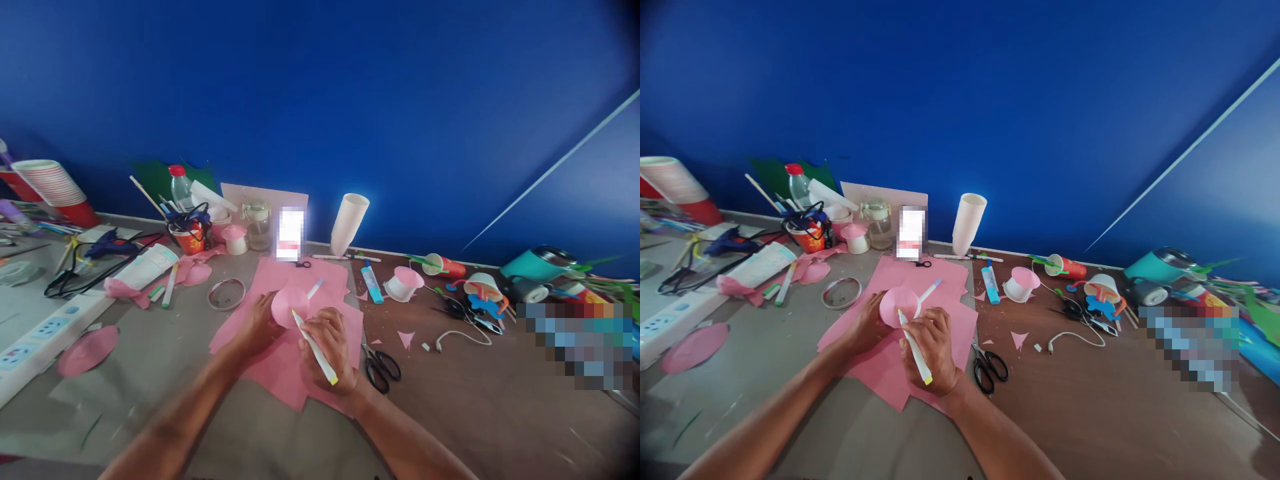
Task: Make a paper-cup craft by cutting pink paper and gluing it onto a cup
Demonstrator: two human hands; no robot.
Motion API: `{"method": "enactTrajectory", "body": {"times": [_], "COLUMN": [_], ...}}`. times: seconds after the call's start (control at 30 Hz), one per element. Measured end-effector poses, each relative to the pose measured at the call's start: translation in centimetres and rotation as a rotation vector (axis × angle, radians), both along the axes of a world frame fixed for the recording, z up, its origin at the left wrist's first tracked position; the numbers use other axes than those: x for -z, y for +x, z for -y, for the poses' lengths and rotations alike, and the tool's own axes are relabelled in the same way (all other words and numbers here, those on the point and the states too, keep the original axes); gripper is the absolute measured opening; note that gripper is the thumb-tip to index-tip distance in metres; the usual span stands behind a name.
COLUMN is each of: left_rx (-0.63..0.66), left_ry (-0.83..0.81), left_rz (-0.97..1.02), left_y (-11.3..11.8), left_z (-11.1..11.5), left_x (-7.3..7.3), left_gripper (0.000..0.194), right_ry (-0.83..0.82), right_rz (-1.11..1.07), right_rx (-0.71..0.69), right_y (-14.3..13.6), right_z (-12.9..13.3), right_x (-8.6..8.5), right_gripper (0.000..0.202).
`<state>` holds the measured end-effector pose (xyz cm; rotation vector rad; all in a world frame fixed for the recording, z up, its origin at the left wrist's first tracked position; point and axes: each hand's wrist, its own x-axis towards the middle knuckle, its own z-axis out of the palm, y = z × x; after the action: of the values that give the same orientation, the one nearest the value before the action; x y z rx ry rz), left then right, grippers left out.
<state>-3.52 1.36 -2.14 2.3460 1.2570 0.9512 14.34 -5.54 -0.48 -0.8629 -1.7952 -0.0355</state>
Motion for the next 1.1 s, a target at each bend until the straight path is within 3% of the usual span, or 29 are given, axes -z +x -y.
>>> {"method": "enactTrajectory", "body": {"times": [0.27,0.63,1.1], "left_rx": [-0.008,-0.004,-0.015], "left_ry": [0.061,0.031,0.032], "left_rz": [-0.018,-0.037,-0.002], "left_y": [0.01,-0.19,-0.22], "left_z": [-0.06,-0.09,0.05], "left_x": [0.39,0.24,0.18], "left_gripper": [0.042,0.038,0.04], "right_ry": [0.001,0.027,0.035], "right_rz": [0.006,-0.016,-0.025], "right_rx": [-0.008,0.055,0.026], "right_y": [0.03,0.49,0.63], "right_z": [0.07,0.1,0.19], "right_x": [-0.1,-0.88,-0.88], "right_gripper": [0.023,0.023,0.02]}}
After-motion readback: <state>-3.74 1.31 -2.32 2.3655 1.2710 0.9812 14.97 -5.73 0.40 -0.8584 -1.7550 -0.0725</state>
